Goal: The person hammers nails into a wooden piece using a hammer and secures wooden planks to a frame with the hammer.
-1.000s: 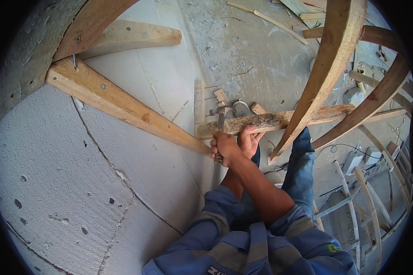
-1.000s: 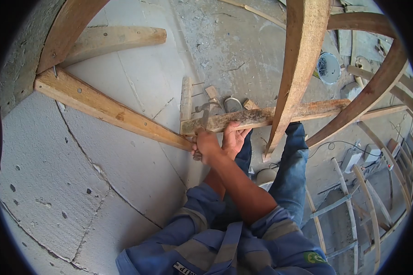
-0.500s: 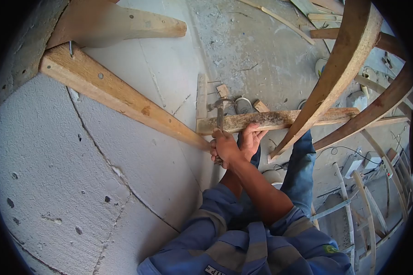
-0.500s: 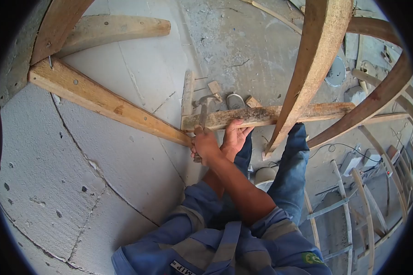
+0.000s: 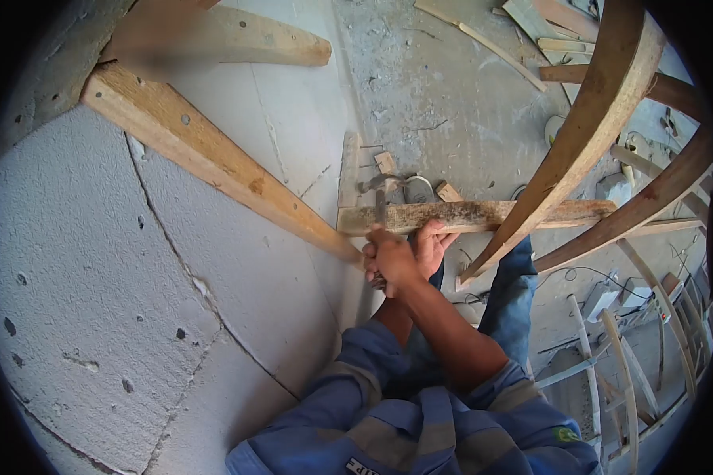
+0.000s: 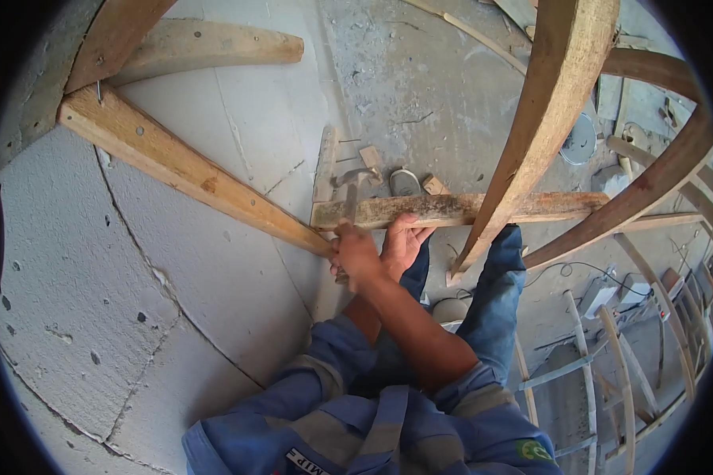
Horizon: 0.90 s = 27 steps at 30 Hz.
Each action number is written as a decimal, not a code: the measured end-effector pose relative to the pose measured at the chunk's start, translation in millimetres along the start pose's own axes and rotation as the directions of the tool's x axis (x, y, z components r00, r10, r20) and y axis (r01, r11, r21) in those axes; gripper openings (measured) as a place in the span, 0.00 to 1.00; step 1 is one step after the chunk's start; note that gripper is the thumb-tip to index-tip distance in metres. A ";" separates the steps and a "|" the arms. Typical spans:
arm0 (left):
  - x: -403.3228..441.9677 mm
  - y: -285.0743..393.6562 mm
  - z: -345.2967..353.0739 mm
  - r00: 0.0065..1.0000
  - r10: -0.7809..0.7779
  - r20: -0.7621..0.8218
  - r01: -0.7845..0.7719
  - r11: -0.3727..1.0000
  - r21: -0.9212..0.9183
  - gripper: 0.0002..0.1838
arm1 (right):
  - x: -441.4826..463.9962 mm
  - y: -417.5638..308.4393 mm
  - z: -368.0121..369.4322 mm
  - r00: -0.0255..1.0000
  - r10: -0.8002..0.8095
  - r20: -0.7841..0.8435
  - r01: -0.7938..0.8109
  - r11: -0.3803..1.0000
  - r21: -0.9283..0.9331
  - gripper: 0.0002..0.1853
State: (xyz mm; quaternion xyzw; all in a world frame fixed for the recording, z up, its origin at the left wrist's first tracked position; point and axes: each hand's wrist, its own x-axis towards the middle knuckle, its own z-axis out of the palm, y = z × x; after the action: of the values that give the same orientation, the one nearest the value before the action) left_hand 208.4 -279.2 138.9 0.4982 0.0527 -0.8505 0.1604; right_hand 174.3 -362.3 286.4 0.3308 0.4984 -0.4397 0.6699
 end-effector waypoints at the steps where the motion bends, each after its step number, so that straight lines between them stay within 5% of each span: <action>1: 0.1 -1.7 -6.8 0.999 0.003 0.035 -0.003 1.000 -0.017 0.15 | -7.2 -6.7 -5.7 0.997 -0.082 -0.002 0.082 0.995 0.061 0.15; 5: -8.0 -0.8 -6.1 1.000 -0.010 -0.006 0.010 1.000 -0.016 0.12 | -3.4 -3.6 -17.3 0.822 -0.481 -0.305 0.538 0.830 0.144 0.17; 8: -12.2 4.8 11.4 0.997 -0.019 -0.078 0.019 1.000 0.006 0.10 | -11.6 9.3 9.2 0.802 -0.407 -0.437 0.420 0.905 -0.072 0.18; 10: -20.9 -2.1 11.9 0.993 -0.029 -0.115 0.032 0.999 0.019 0.10 | -17.1 11.7 11.9 0.953 -0.206 -0.222 0.196 0.978 -0.064 0.17; 12: -16.3 2.0 16.5 0.995 -0.006 -0.102 0.010 0.999 0.038 0.11 | -13.0 0.2 16.1 1.000 -0.001 0.018 0.003 0.994 -0.112 0.16; 15: -25.7 1.4 13.7 0.999 -0.024 -0.048 0.026 0.999 0.028 0.15 | -30.6 -27.8 23.0 0.984 -0.176 -0.037 0.173 0.983 -0.057 0.16; 18: -18.0 3.5 16.2 1.000 0.000 -0.024 0.000 1.000 0.003 0.17 | -12.8 -22.7 9.7 0.858 -0.469 -0.208 0.467 0.882 -0.062 0.16; 19: -15.9 1.5 14.1 0.999 0.006 -0.043 -0.006 1.000 0.014 0.18 | -2.0 -9.3 4.4 0.843 -0.487 -0.229 0.515 0.853 0.085 0.15; 22: -13.1 1.8 5.7 0.998 -0.043 -0.055 0.045 0.999 0.027 0.19 | 3.0 39.2 14.7 0.949 -0.300 -0.099 0.290 0.951 -0.104 0.14; 25: -11.9 0.4 6.4 0.997 -0.049 -0.063 0.051 0.998 0.029 0.19 | 0.6 19.2 6.0 0.987 0.150 0.058 -0.159 0.964 0.215 0.13; 27: -17.8 4.9 17.5 0.996 -0.050 -0.075 0.052 0.998 0.030 0.18 | -12.2 5.8 1.5 0.997 0.074 -0.024 -0.066 0.971 0.229 0.13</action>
State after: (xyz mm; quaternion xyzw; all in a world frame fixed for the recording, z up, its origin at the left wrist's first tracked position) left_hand 203.5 -284.3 163.3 0.5306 0.0578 -0.8358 0.1287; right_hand 178.8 -358.1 298.6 0.4299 0.4437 -0.4646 0.6344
